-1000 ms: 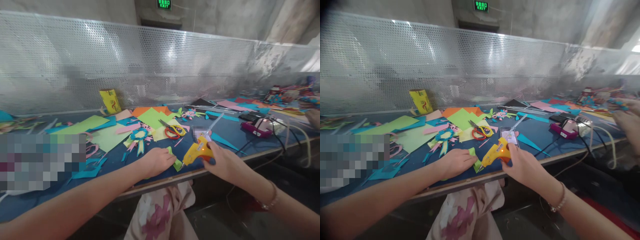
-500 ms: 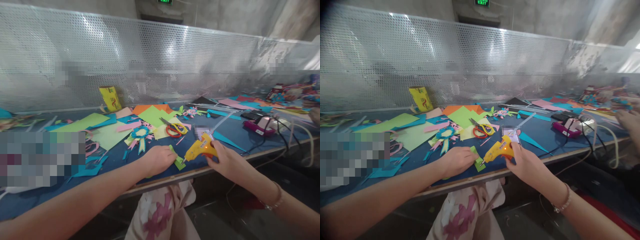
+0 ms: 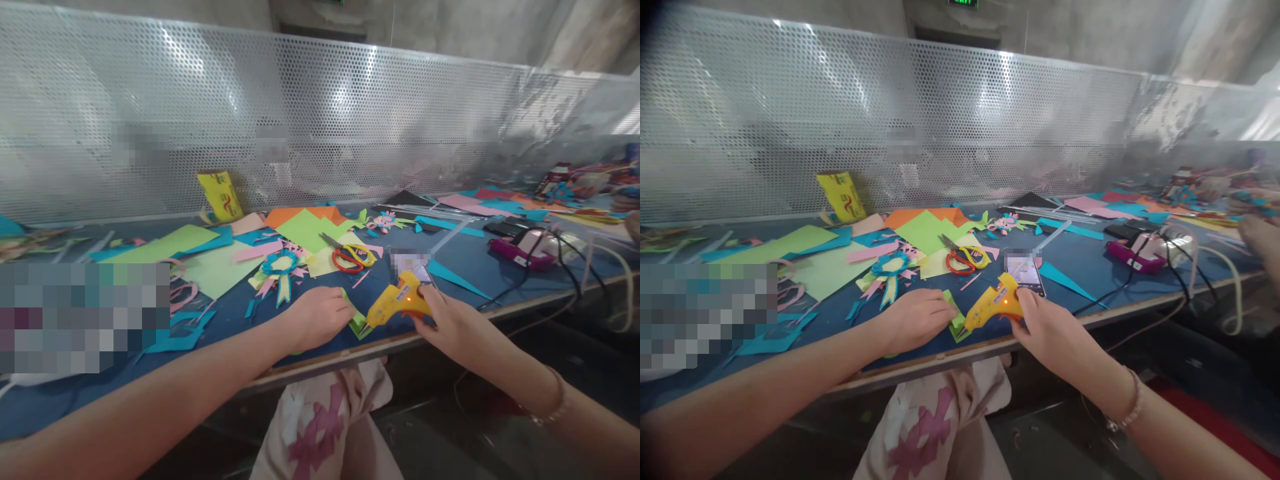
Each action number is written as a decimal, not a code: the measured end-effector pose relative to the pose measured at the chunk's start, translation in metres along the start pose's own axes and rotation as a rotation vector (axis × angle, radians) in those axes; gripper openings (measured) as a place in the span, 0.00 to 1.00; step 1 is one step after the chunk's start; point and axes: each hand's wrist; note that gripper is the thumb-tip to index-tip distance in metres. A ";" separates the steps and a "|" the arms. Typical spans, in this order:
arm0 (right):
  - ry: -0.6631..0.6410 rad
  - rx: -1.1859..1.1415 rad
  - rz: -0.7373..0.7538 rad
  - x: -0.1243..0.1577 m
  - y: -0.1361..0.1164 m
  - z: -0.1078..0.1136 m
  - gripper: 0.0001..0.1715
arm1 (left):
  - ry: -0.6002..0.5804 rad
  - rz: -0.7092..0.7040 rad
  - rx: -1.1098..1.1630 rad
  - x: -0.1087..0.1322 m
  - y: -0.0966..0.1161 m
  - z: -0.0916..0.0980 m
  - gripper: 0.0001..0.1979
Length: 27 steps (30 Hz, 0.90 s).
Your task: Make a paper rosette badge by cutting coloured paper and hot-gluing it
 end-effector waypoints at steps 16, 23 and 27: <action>0.053 0.219 0.057 0.001 -0.008 0.032 0.04 | -0.026 -0.001 -0.003 0.000 0.000 0.000 0.09; 0.141 0.278 0.014 0.003 0.001 0.030 0.08 | -0.025 0.004 -0.003 -0.001 0.001 0.000 0.09; 0.245 0.187 -0.184 -0.010 0.052 0.015 0.19 | -0.040 0.015 0.001 0.000 0.001 0.000 0.09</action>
Point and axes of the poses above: each hand's wrist, its own x-axis away from the middle knuckle, its own z-axis out of the back of the hand, y = z × x, and after that the axes turned 11 degrees about -y, right-handed
